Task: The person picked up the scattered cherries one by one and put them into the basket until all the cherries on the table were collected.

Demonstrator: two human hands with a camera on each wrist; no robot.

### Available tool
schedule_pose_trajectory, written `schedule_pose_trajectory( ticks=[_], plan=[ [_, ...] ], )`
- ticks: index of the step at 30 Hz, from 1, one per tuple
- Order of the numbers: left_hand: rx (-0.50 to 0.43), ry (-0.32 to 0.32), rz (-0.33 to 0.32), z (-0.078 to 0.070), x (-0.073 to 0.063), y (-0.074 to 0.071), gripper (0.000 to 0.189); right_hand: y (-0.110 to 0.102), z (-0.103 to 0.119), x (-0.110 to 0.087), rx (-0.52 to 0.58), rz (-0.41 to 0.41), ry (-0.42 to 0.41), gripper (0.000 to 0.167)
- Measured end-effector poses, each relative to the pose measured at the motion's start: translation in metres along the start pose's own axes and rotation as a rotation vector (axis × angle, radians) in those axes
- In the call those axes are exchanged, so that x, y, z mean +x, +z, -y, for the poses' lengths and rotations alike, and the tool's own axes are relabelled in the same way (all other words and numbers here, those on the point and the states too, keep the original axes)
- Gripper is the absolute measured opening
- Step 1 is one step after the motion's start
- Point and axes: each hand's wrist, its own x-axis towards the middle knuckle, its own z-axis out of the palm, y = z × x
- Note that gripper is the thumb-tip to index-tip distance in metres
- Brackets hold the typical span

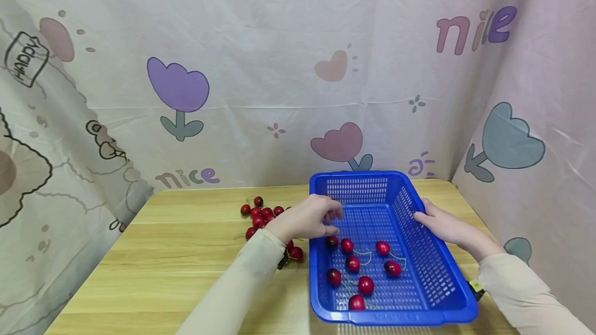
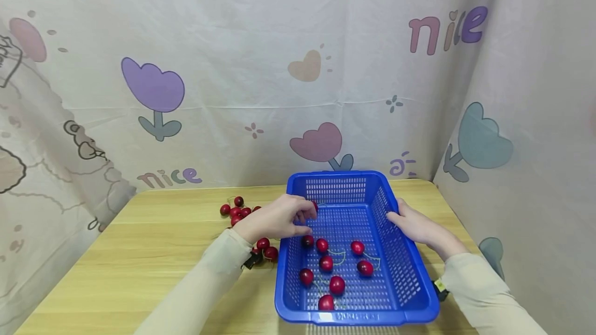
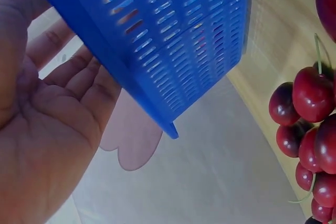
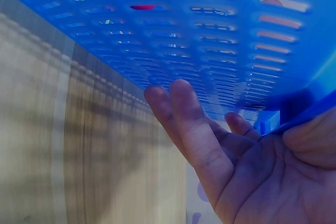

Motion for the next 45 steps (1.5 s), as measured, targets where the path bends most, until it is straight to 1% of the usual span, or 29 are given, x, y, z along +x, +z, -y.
schedule_pose_trajectory(
  ticks=[4, 7, 11, 19, 23, 28, 33, 36, 40, 45],
  plan=[
    [-0.022, 0.028, -0.012, 0.002, -0.002, 0.001, 0.019, -0.001, 0.001, -0.002, 0.008, -0.003, -0.009, 0.068],
    [-0.069, 0.046, -0.018, 0.003, -0.003, -0.001, 0.019, -0.001, 0.002, -0.002, 0.019, -0.001, -0.018, 0.066],
    [-0.114, 0.049, -0.015, 0.005, -0.003, -0.001, 0.019, -0.001, 0.003, -0.002, 0.025, 0.011, -0.026, 0.069],
    [-0.135, 0.046, -0.036, 0.007, -0.005, 0.002, 0.019, 0.000, 0.005, -0.003, 0.094, 0.023, -0.024, 0.076],
    [-0.157, 0.046, -0.050, 0.009, -0.006, 0.003, 0.019, -0.001, 0.007, -0.003, 0.071, 0.023, -0.019, 0.074],
    [-0.187, 0.040, -0.100, 0.009, -0.011, 0.000, 0.021, -0.002, 0.009, -0.001, 0.032, 0.014, -0.009, 0.071],
    [-0.205, 0.023, -0.137, 0.009, -0.019, -0.008, 0.026, -0.003, 0.010, -0.001, 0.010, 0.010, 0.010, 0.073],
    [-0.214, 0.007, -0.162, 0.011, -0.026, -0.014, 0.027, -0.002, 0.010, -0.001, 0.002, 0.006, 0.025, 0.075],
    [-0.209, -0.002, -0.203, 0.018, -0.041, -0.021, 0.028, -0.002, 0.010, -0.001, 0.001, 0.004, 0.025, 0.076],
    [-0.195, -0.012, -0.247, 0.031, -0.062, -0.025, 0.031, -0.001, 0.011, -0.002, 0.008, 0.004, 0.021, 0.076]
  ],
)
